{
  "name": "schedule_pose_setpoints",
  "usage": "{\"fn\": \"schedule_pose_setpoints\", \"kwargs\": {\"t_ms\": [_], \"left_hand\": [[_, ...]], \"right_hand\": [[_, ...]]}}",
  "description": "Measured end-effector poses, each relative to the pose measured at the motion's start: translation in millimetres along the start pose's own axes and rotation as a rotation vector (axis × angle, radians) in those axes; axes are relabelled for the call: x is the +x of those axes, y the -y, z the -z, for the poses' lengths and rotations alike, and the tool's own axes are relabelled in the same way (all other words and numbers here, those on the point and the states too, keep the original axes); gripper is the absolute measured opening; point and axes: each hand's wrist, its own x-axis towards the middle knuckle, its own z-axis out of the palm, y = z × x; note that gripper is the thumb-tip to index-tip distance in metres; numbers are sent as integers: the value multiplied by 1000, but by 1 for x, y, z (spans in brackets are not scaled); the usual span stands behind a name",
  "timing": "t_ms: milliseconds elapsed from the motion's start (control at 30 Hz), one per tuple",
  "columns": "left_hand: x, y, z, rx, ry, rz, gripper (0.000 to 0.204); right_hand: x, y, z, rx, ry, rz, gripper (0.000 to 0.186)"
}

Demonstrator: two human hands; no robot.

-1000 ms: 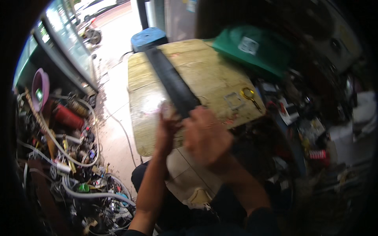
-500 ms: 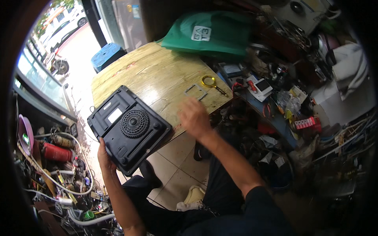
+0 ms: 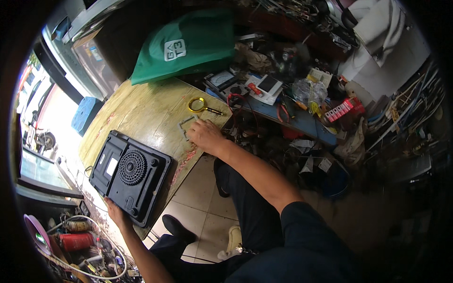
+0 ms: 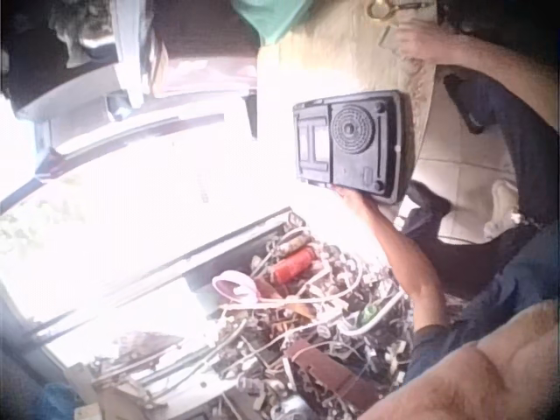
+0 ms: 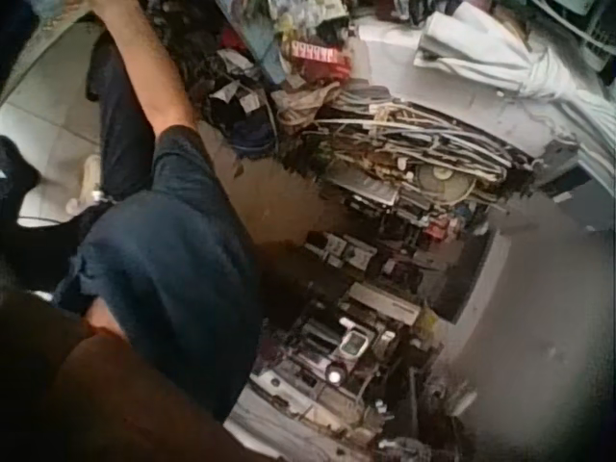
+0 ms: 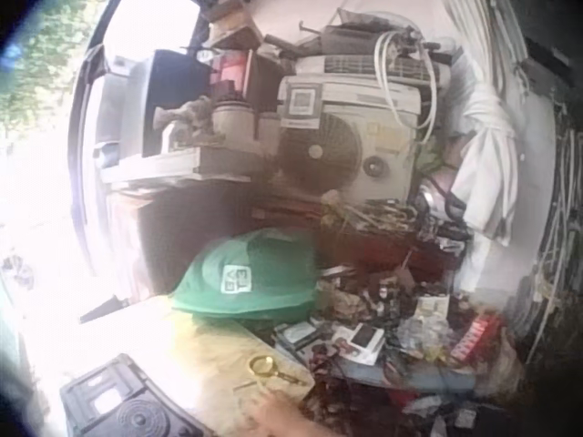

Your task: The person tests a Haier induction cooktop by pressing buttons and plugging it into a power strip. They then flip the cooktop over and use a screwdriver to remove screws from the back panel.

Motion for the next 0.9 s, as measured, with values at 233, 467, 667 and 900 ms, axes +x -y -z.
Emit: {"fn": "schedule_pose_setpoints", "kwargs": {"t_ms": [233,467,667,900], "left_hand": [[1,2,9,28,24,5,61],[-9,-11,-4,130,116,10,61],[-12,-20,-5,149,82,5,62],[-7,-19,-9,231,43,-21,66]], "right_hand": [[-6,-8,11,-158,-20,281,6],[-21,-32,59,-195,-254,175,27],[-20,-133,110,317,-625,-594,30],[-8,-303,110,135,-756,-998,32]]}}
